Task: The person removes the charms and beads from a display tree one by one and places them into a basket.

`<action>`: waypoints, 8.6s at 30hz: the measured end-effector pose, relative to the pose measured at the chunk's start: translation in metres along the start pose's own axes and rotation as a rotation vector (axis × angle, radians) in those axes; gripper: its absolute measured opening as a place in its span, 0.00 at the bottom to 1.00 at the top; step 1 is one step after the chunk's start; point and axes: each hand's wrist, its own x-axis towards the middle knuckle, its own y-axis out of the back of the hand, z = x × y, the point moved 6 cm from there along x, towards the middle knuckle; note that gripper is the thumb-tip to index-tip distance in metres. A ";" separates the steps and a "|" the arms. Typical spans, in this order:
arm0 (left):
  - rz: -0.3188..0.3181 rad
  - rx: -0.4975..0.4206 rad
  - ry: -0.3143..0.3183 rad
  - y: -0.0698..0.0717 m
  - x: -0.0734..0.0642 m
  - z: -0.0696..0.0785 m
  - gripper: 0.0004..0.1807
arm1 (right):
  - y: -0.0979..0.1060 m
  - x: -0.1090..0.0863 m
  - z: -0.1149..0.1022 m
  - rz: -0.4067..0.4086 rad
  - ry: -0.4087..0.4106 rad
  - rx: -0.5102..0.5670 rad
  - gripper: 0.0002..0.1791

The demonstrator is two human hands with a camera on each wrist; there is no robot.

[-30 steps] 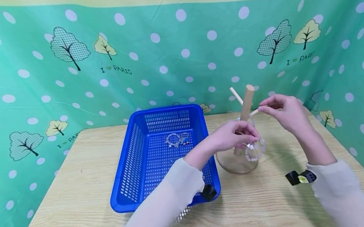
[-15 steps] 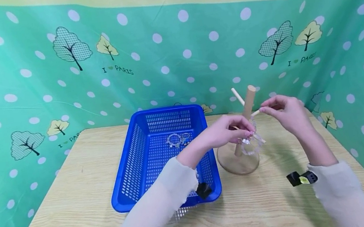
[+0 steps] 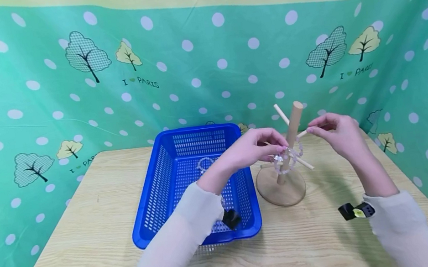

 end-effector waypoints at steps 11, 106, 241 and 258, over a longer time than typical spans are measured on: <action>0.079 -0.013 0.009 0.024 -0.009 -0.005 0.10 | -0.001 0.000 0.001 -0.013 -0.014 0.018 0.18; 0.005 -0.031 0.581 0.096 -0.027 -0.175 0.08 | -0.003 0.002 0.005 -0.012 -0.043 0.030 0.21; 0.374 0.020 0.027 -0.008 0.047 -0.043 0.08 | 0.005 0.048 -0.013 -0.008 -0.081 0.219 0.25; 0.352 0.033 0.020 -0.009 0.045 -0.034 0.06 | 0.004 0.046 -0.016 0.000 -0.089 0.227 0.24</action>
